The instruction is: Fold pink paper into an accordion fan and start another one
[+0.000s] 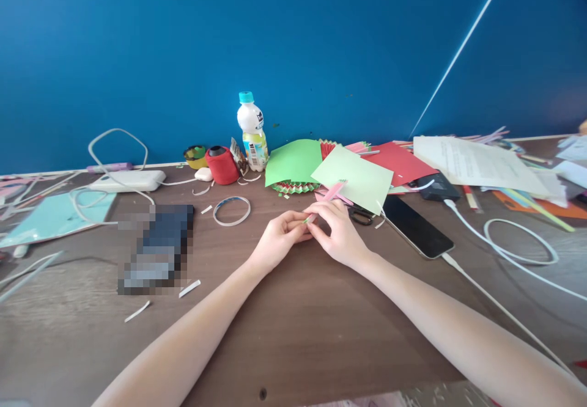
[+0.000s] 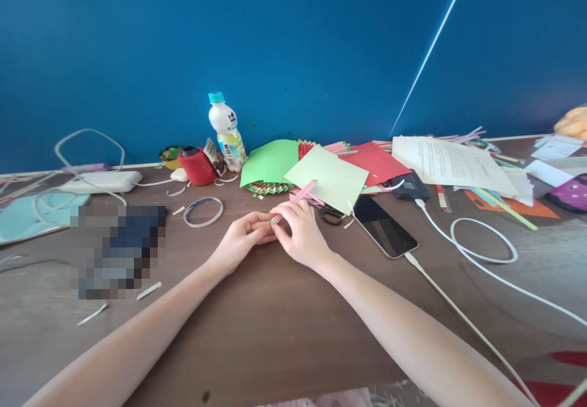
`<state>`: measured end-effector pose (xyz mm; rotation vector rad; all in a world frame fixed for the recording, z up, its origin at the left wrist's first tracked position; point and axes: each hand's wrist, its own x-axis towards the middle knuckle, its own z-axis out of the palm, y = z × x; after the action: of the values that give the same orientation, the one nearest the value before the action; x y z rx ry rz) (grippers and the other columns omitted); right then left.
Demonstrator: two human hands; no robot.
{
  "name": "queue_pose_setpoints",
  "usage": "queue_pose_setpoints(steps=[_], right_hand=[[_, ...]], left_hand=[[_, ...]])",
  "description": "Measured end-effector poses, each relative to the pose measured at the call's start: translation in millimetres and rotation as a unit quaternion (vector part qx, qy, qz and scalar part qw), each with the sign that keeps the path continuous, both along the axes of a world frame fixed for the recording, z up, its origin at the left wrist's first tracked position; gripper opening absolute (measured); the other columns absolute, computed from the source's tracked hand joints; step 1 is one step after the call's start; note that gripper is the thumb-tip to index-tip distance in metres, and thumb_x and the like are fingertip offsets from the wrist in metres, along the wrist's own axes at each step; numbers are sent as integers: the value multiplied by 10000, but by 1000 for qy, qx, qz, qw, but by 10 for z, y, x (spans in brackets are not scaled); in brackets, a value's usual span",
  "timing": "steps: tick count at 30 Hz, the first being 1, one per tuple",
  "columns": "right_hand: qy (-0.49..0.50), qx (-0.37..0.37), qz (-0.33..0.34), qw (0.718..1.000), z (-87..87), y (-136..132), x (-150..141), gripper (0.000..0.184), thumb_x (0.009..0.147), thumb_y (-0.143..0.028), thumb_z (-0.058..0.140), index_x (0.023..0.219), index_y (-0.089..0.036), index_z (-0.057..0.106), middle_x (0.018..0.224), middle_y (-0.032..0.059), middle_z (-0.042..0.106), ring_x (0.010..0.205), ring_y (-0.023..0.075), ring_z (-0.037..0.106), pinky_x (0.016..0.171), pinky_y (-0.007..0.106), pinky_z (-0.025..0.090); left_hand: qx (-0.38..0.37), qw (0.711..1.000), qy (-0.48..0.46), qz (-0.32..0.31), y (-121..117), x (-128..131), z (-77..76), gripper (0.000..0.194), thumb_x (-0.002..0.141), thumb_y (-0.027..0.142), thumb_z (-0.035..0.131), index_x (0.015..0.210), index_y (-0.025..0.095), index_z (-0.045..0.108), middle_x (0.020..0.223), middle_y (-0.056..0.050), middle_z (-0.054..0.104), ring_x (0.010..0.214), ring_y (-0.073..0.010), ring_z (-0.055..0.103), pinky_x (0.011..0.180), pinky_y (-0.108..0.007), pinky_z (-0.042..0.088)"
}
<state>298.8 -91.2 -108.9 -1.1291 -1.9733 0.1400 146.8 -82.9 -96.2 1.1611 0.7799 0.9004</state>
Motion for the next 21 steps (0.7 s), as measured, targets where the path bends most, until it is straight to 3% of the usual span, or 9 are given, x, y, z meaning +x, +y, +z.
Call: queue_pose_setpoints(steps=[5, 11, 21], right_hand=[[-28, 27, -4, 999, -1, -18, -33, 189, 806, -161, 478, 986, -166, 535, 982, 86, 606, 918, 235, 487, 811, 405, 416], [-57, 63, 11, 996, -24, -25, -55, 236, 810, -133, 438, 1033, -147, 515, 994, 116, 577, 924, 233, 494, 817, 398, 456], [-86, 105, 15, 991, -62, -12, -69, 331, 828, -104, 371, 1122, -150, 518, 1014, 113, 600, 907, 234, 527, 803, 428, 489]], left_hand=[[16, 999, 30, 18, -11, 8, -6, 221, 726, 232, 604, 905, 110, 564, 773, -37, 685, 765, -145, 647, 803, -293, 498], [88, 989, 113, 33, -14, -16, -30, 169, 733, 204, 554, 879, 125, 588, 639, 13, 630, 649, -107, 595, 638, -198, 456], [93, 988, 117, 35, -14, -11, -25, 172, 715, 205, 544, 862, 126, 585, 598, 29, 585, 587, -92, 560, 583, -190, 437]])
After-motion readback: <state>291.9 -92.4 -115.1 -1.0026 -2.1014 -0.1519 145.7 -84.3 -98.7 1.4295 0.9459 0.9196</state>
